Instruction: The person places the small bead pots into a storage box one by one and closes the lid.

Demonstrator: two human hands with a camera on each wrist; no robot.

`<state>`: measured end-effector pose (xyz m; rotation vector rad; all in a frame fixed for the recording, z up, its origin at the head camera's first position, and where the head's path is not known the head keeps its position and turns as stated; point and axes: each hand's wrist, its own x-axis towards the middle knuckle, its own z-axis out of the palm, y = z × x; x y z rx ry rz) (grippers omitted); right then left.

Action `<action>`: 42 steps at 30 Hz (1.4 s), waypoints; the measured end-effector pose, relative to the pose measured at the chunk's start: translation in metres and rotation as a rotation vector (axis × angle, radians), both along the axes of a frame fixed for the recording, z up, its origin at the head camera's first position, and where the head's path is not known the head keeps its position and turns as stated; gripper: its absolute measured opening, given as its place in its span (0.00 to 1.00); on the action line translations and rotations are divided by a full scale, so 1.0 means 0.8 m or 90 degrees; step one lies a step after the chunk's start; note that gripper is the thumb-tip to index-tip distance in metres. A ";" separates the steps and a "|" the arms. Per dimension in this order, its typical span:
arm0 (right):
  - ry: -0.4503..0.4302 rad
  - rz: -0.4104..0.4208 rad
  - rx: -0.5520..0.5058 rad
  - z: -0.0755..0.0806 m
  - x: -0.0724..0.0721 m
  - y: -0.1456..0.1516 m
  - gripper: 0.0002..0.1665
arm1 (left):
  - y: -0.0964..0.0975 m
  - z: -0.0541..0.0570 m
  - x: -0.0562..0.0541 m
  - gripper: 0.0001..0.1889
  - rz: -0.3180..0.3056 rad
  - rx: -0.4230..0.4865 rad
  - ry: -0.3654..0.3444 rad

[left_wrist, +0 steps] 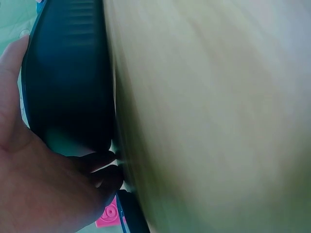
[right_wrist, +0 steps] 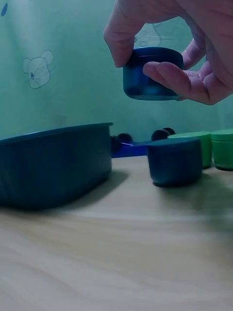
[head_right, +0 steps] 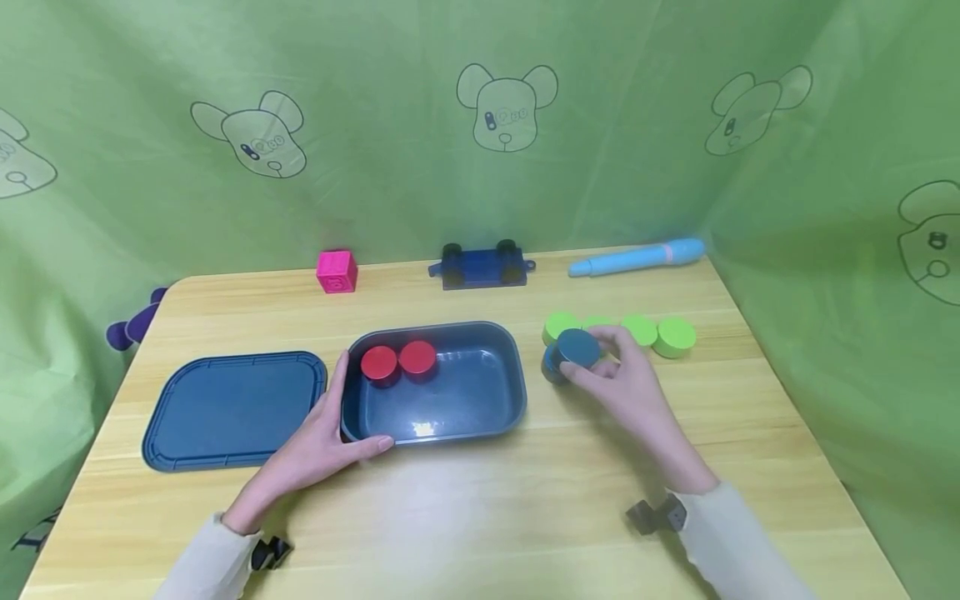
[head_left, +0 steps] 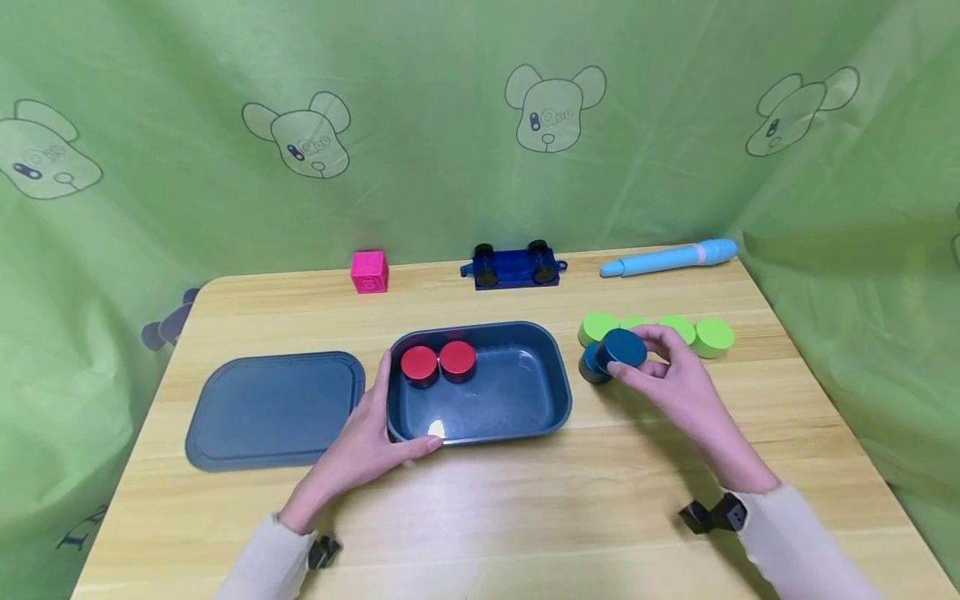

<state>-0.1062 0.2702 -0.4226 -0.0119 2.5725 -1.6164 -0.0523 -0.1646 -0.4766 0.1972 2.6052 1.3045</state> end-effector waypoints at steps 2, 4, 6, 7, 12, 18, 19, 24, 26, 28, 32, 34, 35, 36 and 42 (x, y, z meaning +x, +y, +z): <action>0.009 0.004 -0.006 0.003 -0.001 -0.007 0.41 | 0.000 0.000 0.000 0.73 0.001 -0.002 -0.003; 0.014 0.008 -0.012 0.006 -0.003 -0.015 0.40 | 0.000 0.000 0.000 0.73 0.001 -0.003 -0.006; 0.017 0.012 -0.013 0.008 -0.005 -0.023 0.39 | 0.000 0.001 0.000 0.73 0.002 -0.003 -0.008; 0.018 0.016 -0.010 0.009 -0.006 -0.027 0.39 | 0.000 0.001 0.000 0.73 0.002 -0.003 -0.007; 0.021 0.037 -0.009 0.011 -0.011 -0.047 0.38 | 0.000 0.001 0.000 0.73 0.001 0.000 -0.002; 0.022 0.055 -0.018 0.011 -0.019 -0.072 0.39 | -0.001 0.000 -0.001 0.73 -0.001 0.005 0.007; 0.020 0.059 -0.018 0.011 -0.020 -0.075 0.39 | -0.001 0.000 -0.001 0.73 -0.001 0.006 0.008; 0.010 0.075 -0.015 0.008 -0.025 -0.093 0.40 | -0.001 0.000 -0.001 0.73 0.000 0.006 0.008; 0.010 0.079 -0.007 0.007 -0.027 -0.099 0.39 | -0.001 -0.001 -0.001 0.73 -0.002 0.007 0.008; 0.011 0.083 0.008 0.004 -0.030 -0.104 0.39 | -0.001 -0.001 -0.001 0.73 -0.003 0.008 0.010; 0.004 0.085 0.058 0.001 -0.035 -0.115 0.40 | -0.001 -0.002 -0.002 0.73 -0.003 0.009 0.011; -0.003 0.084 0.087 0.001 -0.036 -0.120 0.41 | 0.000 -0.002 -0.002 0.73 -0.004 0.010 0.010; -0.007 0.087 0.096 0.001 -0.036 -0.123 0.41 | 0.000 -0.001 -0.002 0.73 -0.004 0.009 0.010; -0.010 0.091 0.102 0.002 -0.037 -0.126 0.41 | 0.000 -0.001 -0.002 0.73 -0.004 0.009 0.010; -0.035 0.134 0.119 -0.002 -0.042 -0.146 0.41 | 0.000 0.000 -0.002 0.73 0.000 0.009 0.000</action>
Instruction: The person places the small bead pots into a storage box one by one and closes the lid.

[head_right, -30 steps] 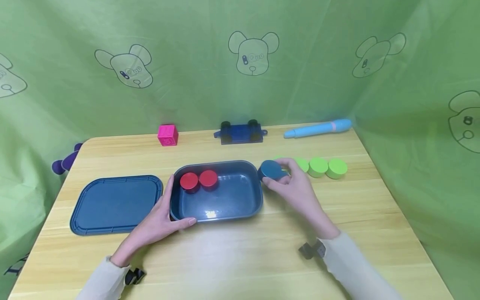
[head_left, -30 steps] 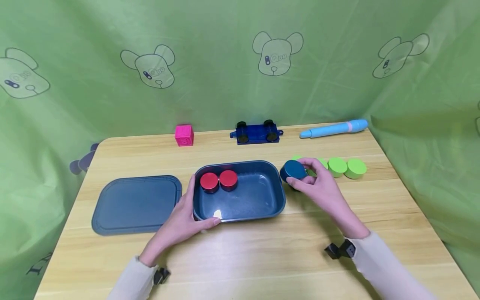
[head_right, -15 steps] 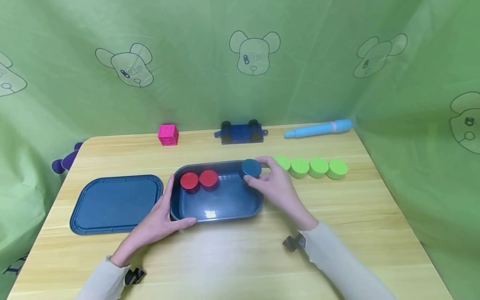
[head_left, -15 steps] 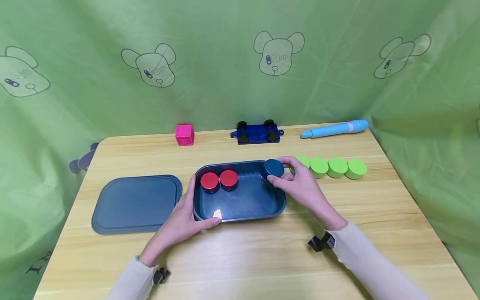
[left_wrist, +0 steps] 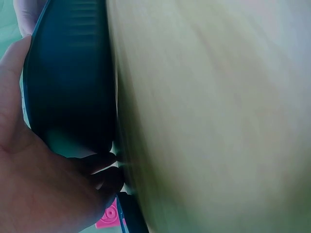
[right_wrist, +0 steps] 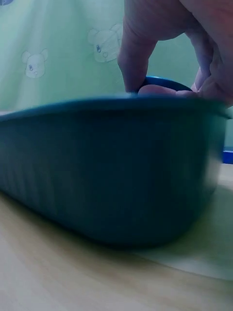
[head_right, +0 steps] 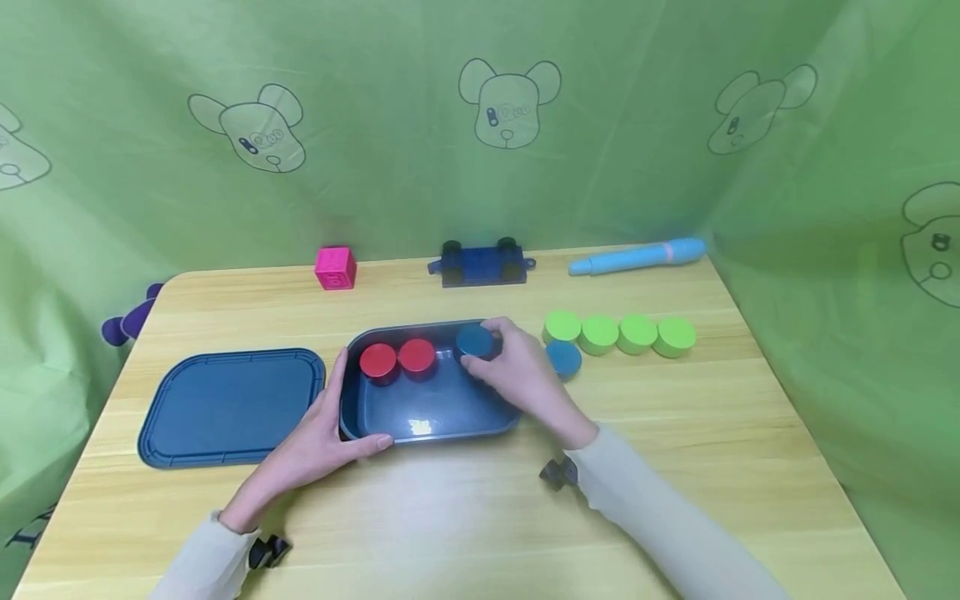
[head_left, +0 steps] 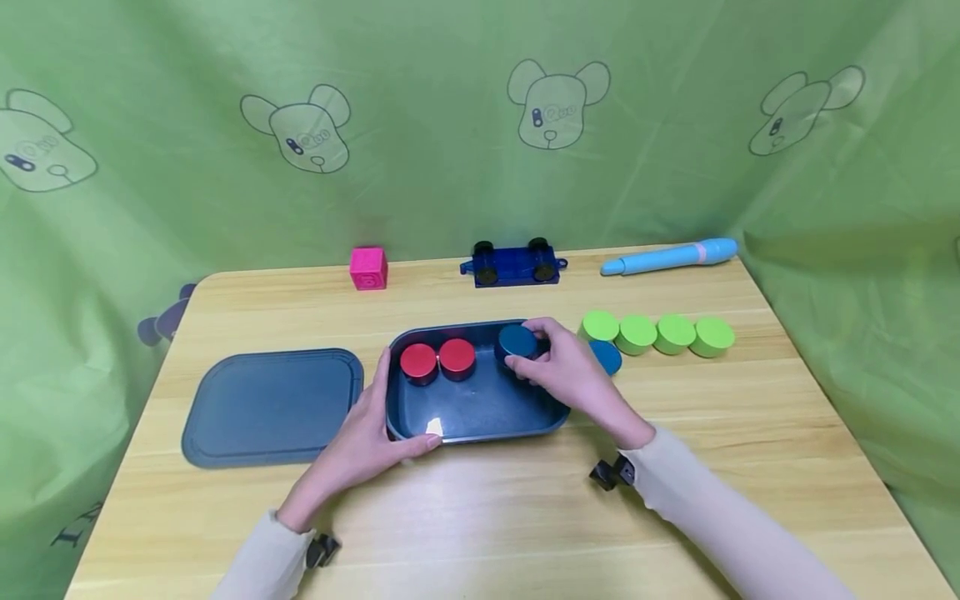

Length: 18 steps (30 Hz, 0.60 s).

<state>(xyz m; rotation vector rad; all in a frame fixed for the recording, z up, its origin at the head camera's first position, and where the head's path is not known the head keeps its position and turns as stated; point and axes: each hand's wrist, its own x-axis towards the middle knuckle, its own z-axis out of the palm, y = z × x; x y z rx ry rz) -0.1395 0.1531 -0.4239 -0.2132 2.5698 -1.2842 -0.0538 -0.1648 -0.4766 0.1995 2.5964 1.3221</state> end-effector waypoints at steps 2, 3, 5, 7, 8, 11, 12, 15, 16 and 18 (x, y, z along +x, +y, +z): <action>-0.009 0.005 0.015 -0.001 -0.001 -0.008 0.40 | 0.000 0.001 0.000 0.72 0.001 0.002 -0.002; -0.014 0.006 0.025 -0.003 -0.001 -0.012 0.41 | 0.000 0.001 0.000 0.72 0.001 0.002 -0.003; -0.018 0.008 0.043 -0.005 -0.003 -0.019 0.41 | -0.001 0.001 0.000 0.72 0.001 0.003 -0.005; -0.011 0.011 0.063 -0.007 -0.005 -0.026 0.41 | -0.001 0.001 0.000 0.72 0.002 0.006 -0.005; -0.006 0.013 0.074 -0.010 -0.006 -0.030 0.41 | -0.001 0.001 0.001 0.72 0.003 0.006 -0.006; 0.013 0.013 0.104 -0.017 -0.009 -0.039 0.40 | -0.002 0.001 0.001 0.73 0.003 0.006 -0.004; 0.019 0.010 0.113 -0.019 -0.009 -0.042 0.40 | -0.002 0.000 0.001 0.73 0.002 0.007 -0.003; 0.028 0.001 0.135 -0.025 -0.010 -0.048 0.40 | -0.002 0.000 0.000 0.73 -0.001 0.007 -0.002; 0.030 0.000 0.140 -0.026 -0.009 -0.050 0.40 | -0.002 0.000 0.000 0.73 -0.002 0.007 -0.001; 0.037 0.003 0.148 -0.029 -0.009 -0.053 0.39 | -0.002 0.000 0.000 0.72 -0.002 0.007 -0.001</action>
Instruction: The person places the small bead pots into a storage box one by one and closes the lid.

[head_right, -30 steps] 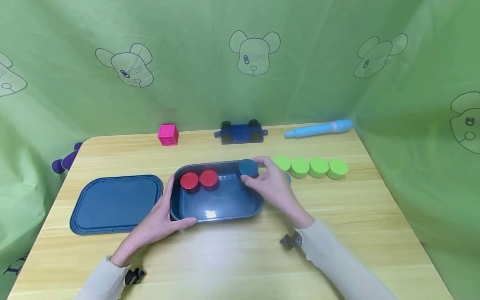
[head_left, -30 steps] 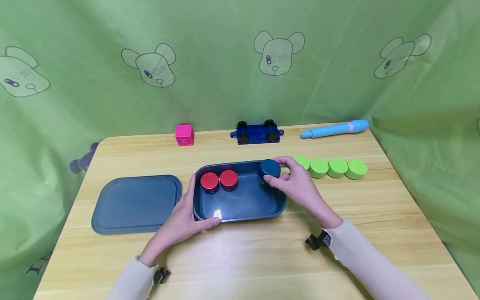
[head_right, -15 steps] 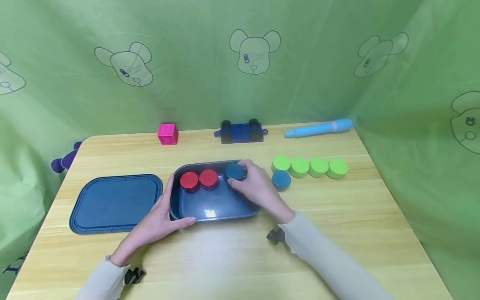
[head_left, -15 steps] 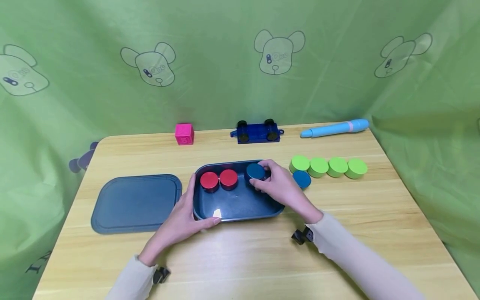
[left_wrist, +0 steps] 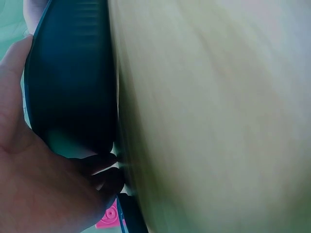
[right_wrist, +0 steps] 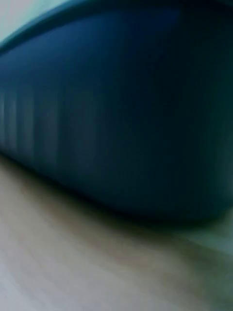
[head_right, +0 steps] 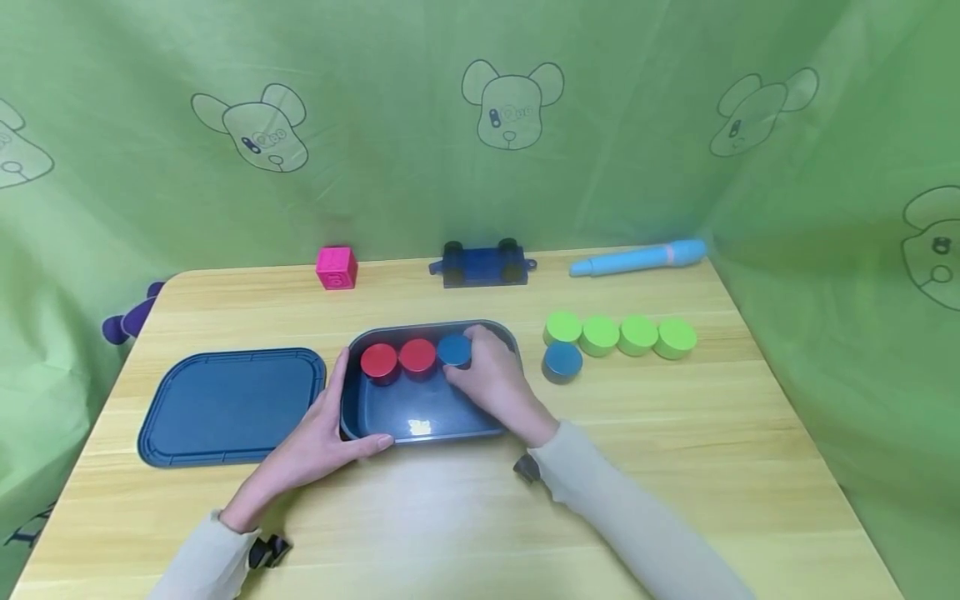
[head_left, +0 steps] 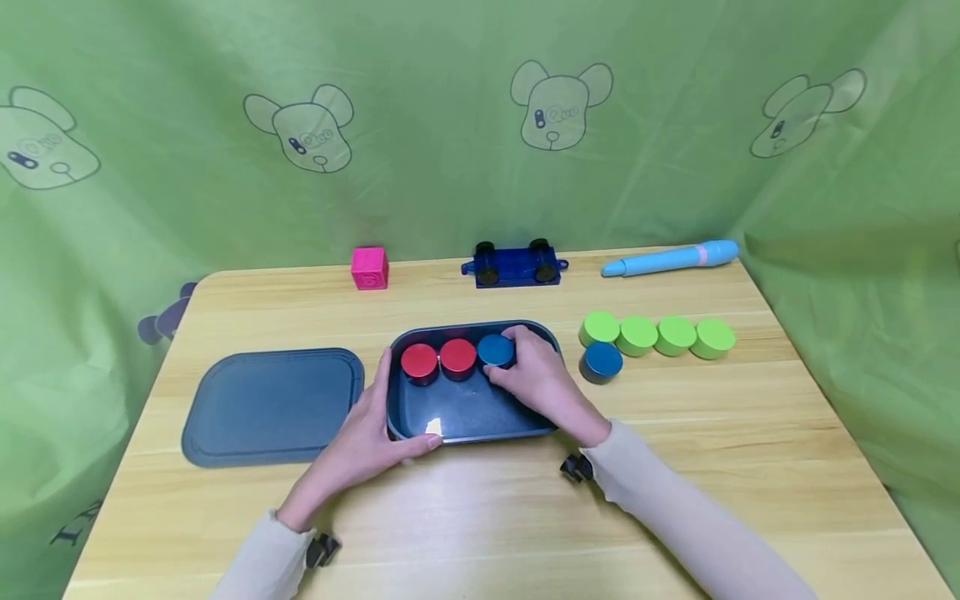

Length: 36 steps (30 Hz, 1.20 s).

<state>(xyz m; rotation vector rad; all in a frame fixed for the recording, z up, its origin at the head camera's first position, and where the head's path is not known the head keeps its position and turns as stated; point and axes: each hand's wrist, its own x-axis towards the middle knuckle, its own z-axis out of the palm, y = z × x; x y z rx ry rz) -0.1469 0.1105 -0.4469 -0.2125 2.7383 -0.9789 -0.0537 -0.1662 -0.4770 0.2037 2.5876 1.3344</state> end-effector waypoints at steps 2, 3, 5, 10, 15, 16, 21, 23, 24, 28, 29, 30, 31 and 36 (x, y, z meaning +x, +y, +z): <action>0.005 0.002 0.004 -0.002 0.001 -0.002 0.39 | 0.000 0.000 0.000 0.72 0.001 -0.001 0.000; 0.007 0.003 0.005 -0.003 0.001 -0.003 0.39 | 0.000 0.000 0.000 0.72 0.002 -0.002 0.000; 0.011 0.003 0.005 -0.004 0.002 -0.005 0.39 | 0.000 0.000 0.000 0.72 0.002 -0.002 0.003; 0.011 0.002 -0.002 -0.005 0.004 -0.006 0.41 | 0.000 0.000 0.001 0.73 0.001 -0.001 0.016; 0.000 0.009 -0.019 -0.005 0.007 -0.005 0.42 | 0.000 0.000 0.001 0.73 0.003 -0.002 0.015; -0.001 0.010 -0.022 -0.005 0.007 -0.005 0.42 | 0.000 0.000 0.001 0.73 0.003 -0.002 0.013; 0.000 0.008 -0.046 -0.002 0.010 -0.003 0.43 | 0.000 -0.001 0.001 0.72 0.000 -0.003 0.013; 0.001 0.006 -0.059 0.000 0.012 0.000 0.43 | 0.000 -0.001 0.001 0.72 -0.002 -0.002 0.014; 0.004 0.006 -0.065 0.000 0.012 0.001 0.44 | 0.001 -0.001 0.001 0.72 -0.002 -0.002 0.013; 0.014 0.008 -0.085 0.005 0.017 0.007 0.44 | 0.002 0.000 0.001 0.72 0.000 -0.002 0.006; 0.017 0.009 -0.090 0.006 0.018 0.008 0.44 | 0.002 0.000 0.002 0.72 0.001 -0.004 0.003; 0.022 0.009 -0.094 0.008 0.018 0.010 0.44 | 0.002 0.000 0.002 0.72 0.001 -0.004 0.002; 0.026 0.009 -0.098 0.009 0.019 0.011 0.43 | 0.002 0.000 0.002 0.72 0.001 -0.004 0.002; 0.040 0.008 -0.118 0.013 0.023 0.019 0.41 | 0.001 0.001 0.002 0.72 0.005 -0.001 0.001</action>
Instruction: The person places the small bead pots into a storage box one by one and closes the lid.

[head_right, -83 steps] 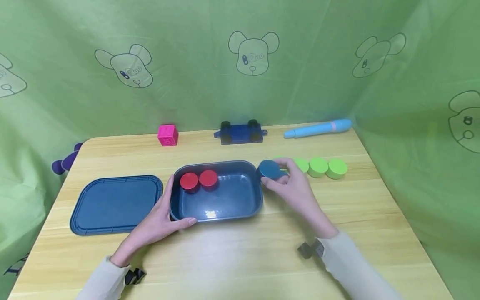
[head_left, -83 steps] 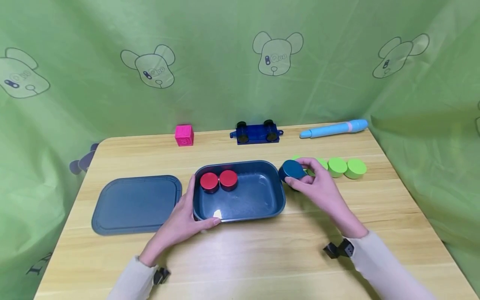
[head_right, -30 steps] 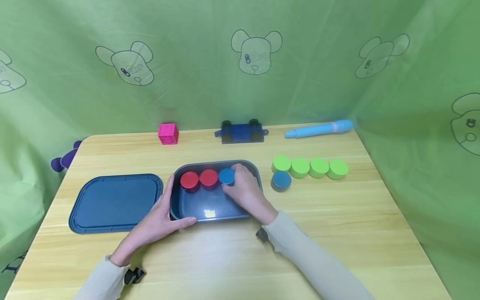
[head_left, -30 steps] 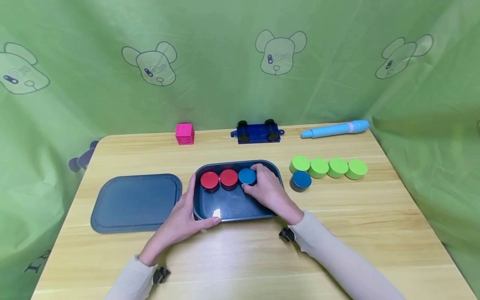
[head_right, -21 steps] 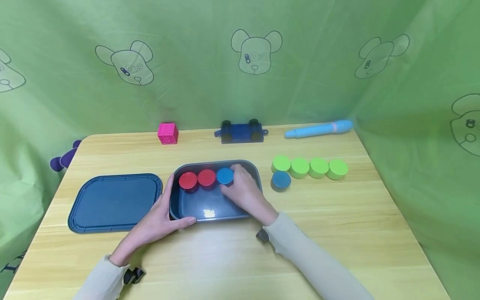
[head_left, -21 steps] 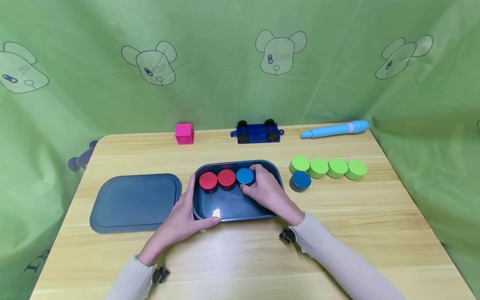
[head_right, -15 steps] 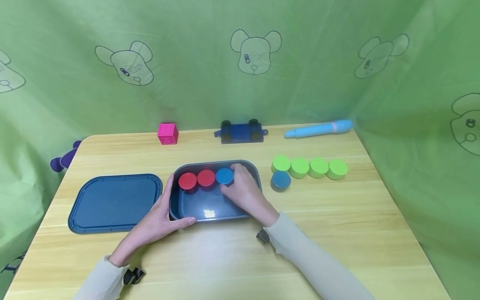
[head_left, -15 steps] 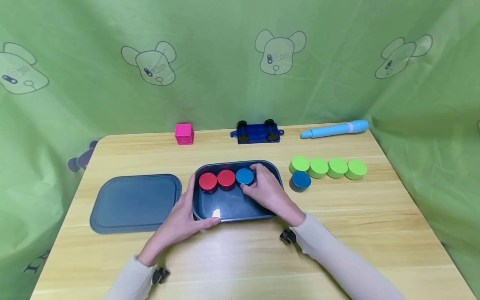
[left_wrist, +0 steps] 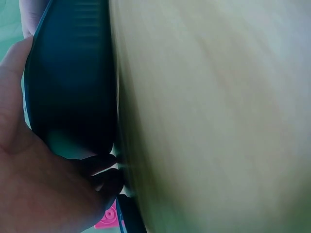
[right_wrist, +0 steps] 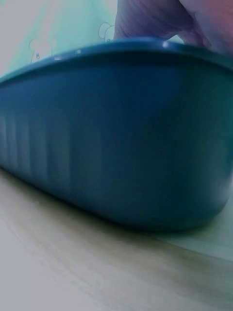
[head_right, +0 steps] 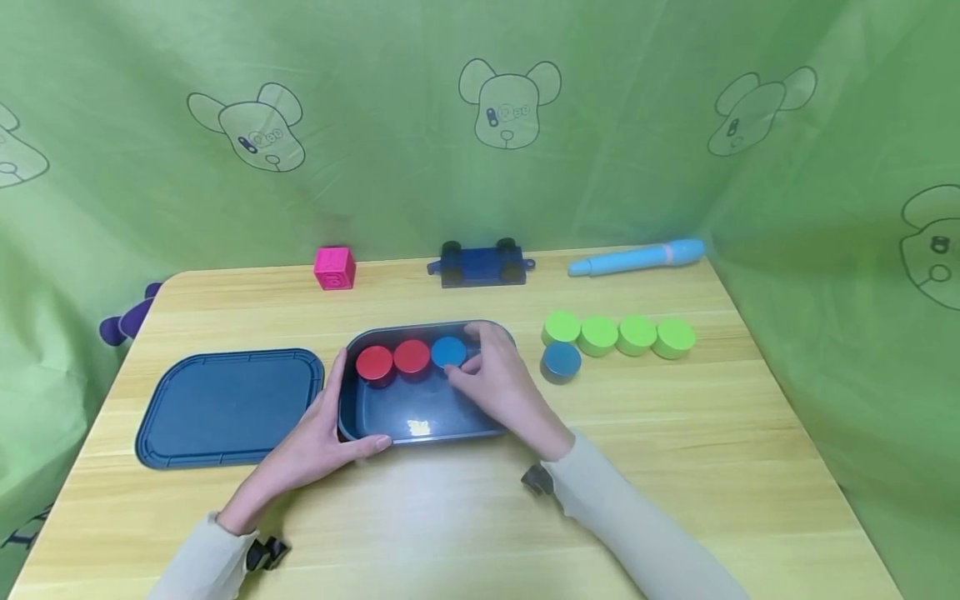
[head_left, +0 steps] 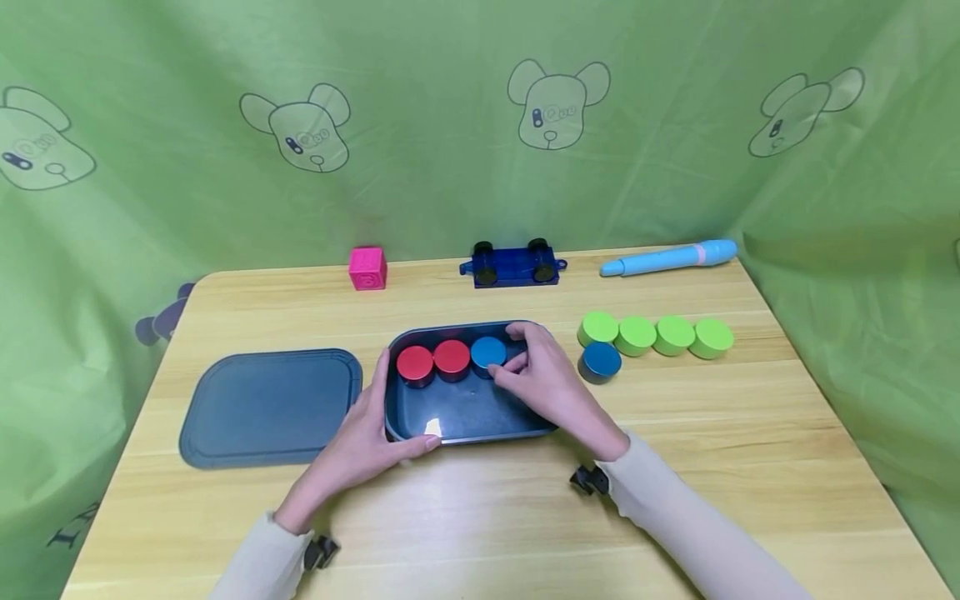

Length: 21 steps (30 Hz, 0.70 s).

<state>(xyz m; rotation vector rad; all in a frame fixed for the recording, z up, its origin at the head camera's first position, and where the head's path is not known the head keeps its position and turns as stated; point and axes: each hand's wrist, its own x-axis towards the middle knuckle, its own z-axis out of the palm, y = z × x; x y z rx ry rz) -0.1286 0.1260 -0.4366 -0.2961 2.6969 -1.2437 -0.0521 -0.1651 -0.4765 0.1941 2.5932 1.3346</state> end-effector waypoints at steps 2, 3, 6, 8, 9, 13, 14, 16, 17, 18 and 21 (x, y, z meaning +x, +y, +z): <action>0.008 -0.004 -0.006 0.003 0.003 0.004 0.40 | 0.000 0.000 0.000 0.73 0.000 0.001 0.003; 0.016 -0.004 -0.008 0.004 0.005 0.006 0.39 | 0.000 0.001 0.000 0.73 0.000 0.001 0.004; 0.050 -0.008 -0.022 0.007 0.009 0.013 0.36 | 0.000 0.001 0.000 0.73 -0.001 0.000 0.008; 0.079 -0.010 -0.037 0.006 0.011 0.019 0.33 | 0.000 0.001 0.000 0.73 -0.001 0.000 0.009; 0.092 -0.011 -0.047 0.006 0.012 0.022 0.31 | 0.000 0.001 0.000 0.73 0.000 0.000 0.009; 0.129 -0.019 -0.090 0.003 0.013 0.035 0.27 | 0.000 0.000 -0.001 0.72 0.001 0.000 0.008; 0.134 -0.020 -0.102 0.003 0.013 0.038 0.27 | 0.000 0.000 -0.001 0.72 0.001 0.001 0.007; 0.142 -0.026 -0.124 0.002 0.013 0.045 0.26 | 0.000 0.000 -0.001 0.72 0.001 0.001 0.005; 0.143 -0.030 -0.138 0.002 0.013 0.049 0.25 | 0.000 -0.001 -0.001 0.72 0.001 0.000 0.004; 0.144 -0.035 -0.153 0.002 0.013 0.052 0.25 | 0.000 0.000 -0.001 0.72 0.001 0.000 0.003; 0.151 -0.054 -0.186 0.003 0.014 0.063 0.25 | 0.000 0.000 0.000 0.72 0.000 -0.002 0.004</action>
